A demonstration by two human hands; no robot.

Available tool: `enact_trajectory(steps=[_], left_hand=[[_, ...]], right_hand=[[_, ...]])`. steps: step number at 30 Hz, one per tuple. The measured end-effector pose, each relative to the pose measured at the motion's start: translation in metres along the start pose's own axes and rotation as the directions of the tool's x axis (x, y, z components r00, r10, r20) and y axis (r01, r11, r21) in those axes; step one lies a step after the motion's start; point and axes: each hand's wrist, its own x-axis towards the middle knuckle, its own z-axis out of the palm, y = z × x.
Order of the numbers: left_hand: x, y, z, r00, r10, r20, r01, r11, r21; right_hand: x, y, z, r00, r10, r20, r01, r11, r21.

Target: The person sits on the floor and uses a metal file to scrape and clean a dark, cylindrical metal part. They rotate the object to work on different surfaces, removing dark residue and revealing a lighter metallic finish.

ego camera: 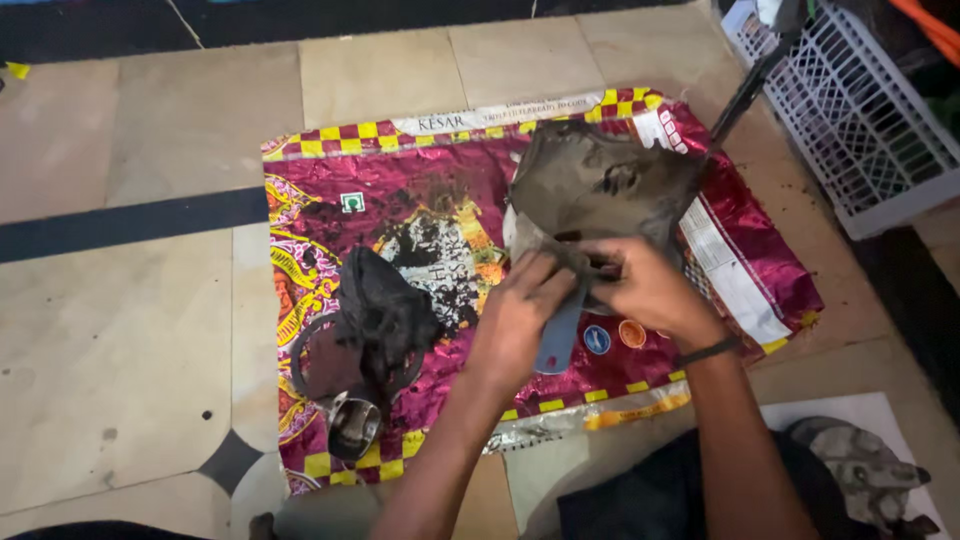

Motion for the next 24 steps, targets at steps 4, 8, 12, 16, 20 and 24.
enact_trajectory(steps=[4, 8, 12, 16, 20, 24], left_hand=[[0.01, 0.005, -0.004, 0.997, -0.015, -0.071, 0.015, 1.0, -0.01], [0.018, 0.002, -0.009, 0.963, -0.095, -0.251, 0.096, 0.995, -0.011], [0.015, -0.004, -0.013, 0.862, -0.335, -0.379, 0.281, 0.94, -0.193], [0.002, -0.012, 0.006, 0.797, -0.494, -0.348, 0.388, 0.86, -0.331], [0.002, -0.008, 0.024, 0.693, -0.641, -0.331, 0.404, 0.725, -0.558], [-0.009, -0.002, 0.031, 0.7, -0.646, -0.305, 0.53, 0.756, -0.383]], right_hand=[[0.001, -0.01, 0.005, 0.988, -0.153, -0.008, 0.152, 0.988, -0.022], [-0.002, -0.017, 0.003, 0.992, -0.122, -0.021, 0.119, 0.988, -0.099], [0.0, -0.025, 0.007, 0.997, -0.08, -0.015, 0.079, 0.995, -0.065], [0.0, -0.018, 0.006, 0.999, -0.042, 0.009, 0.042, 0.999, 0.004], [0.006, -0.001, 0.006, 0.982, -0.175, -0.069, 0.159, 0.968, -0.192], [0.01, 0.01, 0.002, 0.982, -0.187, 0.025, 0.189, 0.976, -0.108]])
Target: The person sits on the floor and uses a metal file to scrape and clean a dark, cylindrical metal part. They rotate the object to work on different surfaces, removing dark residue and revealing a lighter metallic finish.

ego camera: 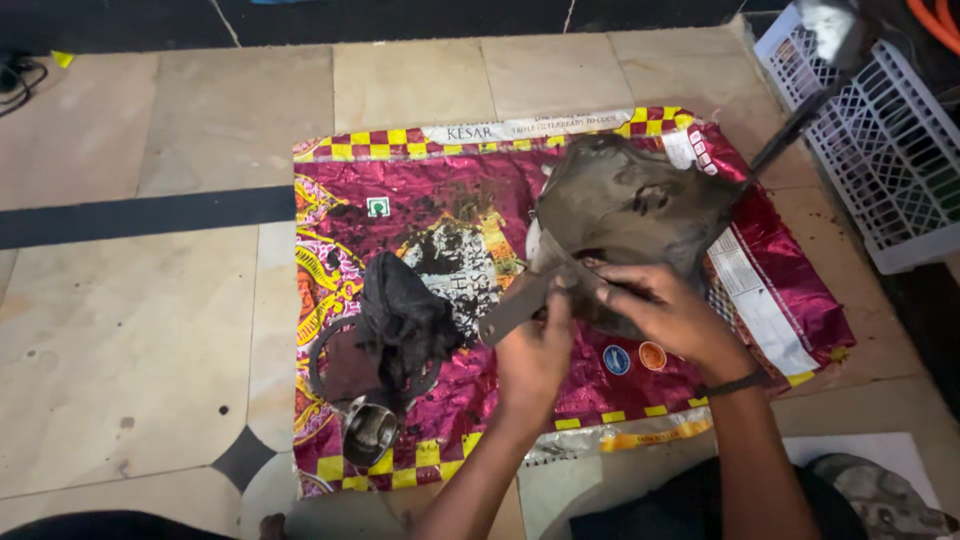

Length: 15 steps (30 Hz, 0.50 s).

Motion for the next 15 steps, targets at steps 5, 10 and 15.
enact_trajectory(steps=[5, 10, 15], left_hand=[[0.005, -0.01, 0.002, 0.997, -0.042, -0.063, 0.023, 0.958, -0.286], [-0.002, -0.016, 0.002, 1.0, -0.013, -0.016, 0.008, 0.961, -0.278], [-0.001, -0.029, 0.005, 0.969, -0.238, -0.064, 0.187, 0.88, -0.436]], right_hand=[[0.0, -0.005, 0.016, 0.994, 0.077, -0.073, -0.078, 0.997, -0.014], [0.0, -0.008, 0.012, 0.994, 0.095, -0.062, -0.093, 0.995, 0.033], [0.004, -0.003, 0.023, 0.994, 0.101, -0.032, -0.103, 0.992, -0.075]])
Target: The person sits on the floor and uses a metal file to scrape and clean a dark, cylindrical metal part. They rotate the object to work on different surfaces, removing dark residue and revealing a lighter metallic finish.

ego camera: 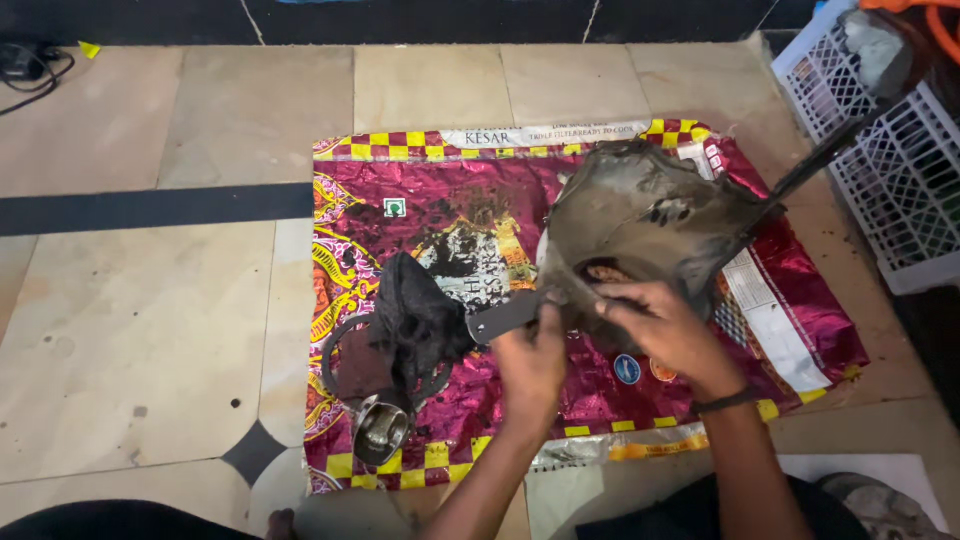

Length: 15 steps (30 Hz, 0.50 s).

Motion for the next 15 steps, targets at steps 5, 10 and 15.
enact_trajectory(steps=[5, 10, 15], left_hand=[[-0.005, -0.005, 0.007, 0.991, 0.074, 0.108, -0.074, 0.997, -0.005], [0.003, -0.014, -0.007, 0.996, 0.067, 0.059, -0.067, 0.998, -0.006], [0.003, -0.024, -0.001, 0.999, 0.006, 0.042, -0.005, 1.0, -0.025]], right_hand=[[-0.004, -0.001, -0.013, 0.996, -0.055, -0.066, 0.061, 0.994, 0.095], [-0.004, -0.006, -0.014, 0.996, -0.056, -0.075, 0.06, 0.997, 0.044], [-0.007, -0.014, -0.02, 0.996, 0.041, -0.077, -0.037, 0.998, 0.054]])
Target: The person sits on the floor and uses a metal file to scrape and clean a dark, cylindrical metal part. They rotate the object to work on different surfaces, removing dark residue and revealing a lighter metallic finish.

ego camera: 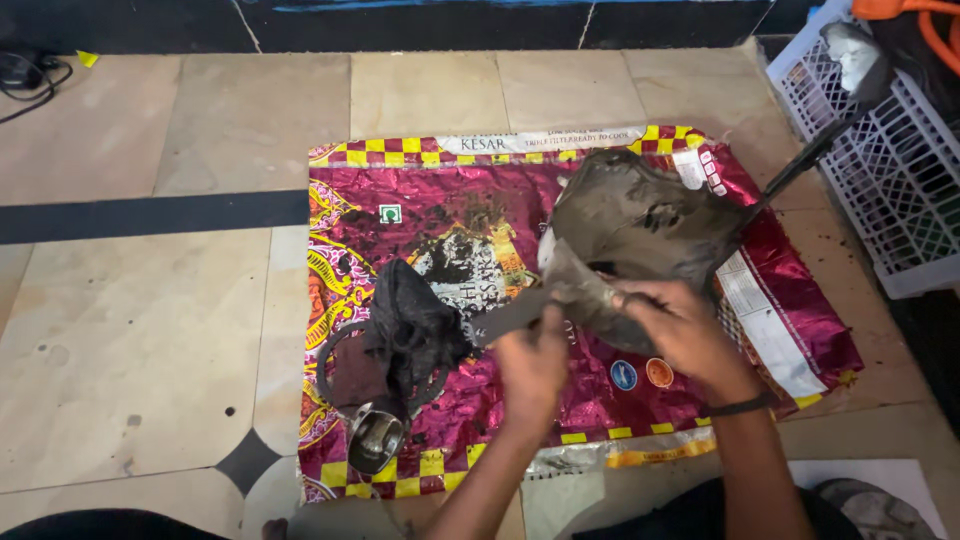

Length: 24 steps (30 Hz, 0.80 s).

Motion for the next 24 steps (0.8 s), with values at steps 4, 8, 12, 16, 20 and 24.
enact_trajectory(steps=[4, 8, 12, 16, 20, 24], left_hand=[[0.007, 0.006, -0.004, 0.96, -0.279, -0.005, 0.277, 0.956, -0.091], [0.005, 0.006, 0.0, 0.998, 0.065, 0.024, -0.067, 0.991, 0.114], [0.019, 0.017, 0.001, 0.967, -0.243, -0.07, 0.236, 0.967, -0.095], [0.019, 0.008, 0.012, 0.996, 0.037, 0.078, -0.034, 0.999, -0.038], [0.022, 0.019, -0.001, 0.992, -0.125, 0.029, 0.126, 0.992, -0.012], [0.015, 0.012, 0.007, 0.99, -0.139, 0.038, 0.138, 0.99, 0.018]], right_hand=[[0.002, -0.007, 0.002, 0.991, -0.134, -0.012, 0.134, 0.991, 0.022], [-0.001, -0.005, 0.003, 0.999, -0.026, -0.021, 0.027, 0.997, 0.067], [0.003, -0.005, 0.006, 0.993, -0.106, -0.048, 0.106, 0.994, -0.011], [-0.006, 0.006, 0.006, 0.995, -0.022, -0.098, 0.035, 0.991, 0.126], [0.001, 0.008, 0.006, 0.991, -0.064, -0.117, 0.067, 0.998, 0.02], [0.0, 0.015, 0.005, 0.985, -0.119, -0.122, 0.133, 0.984, 0.121]])
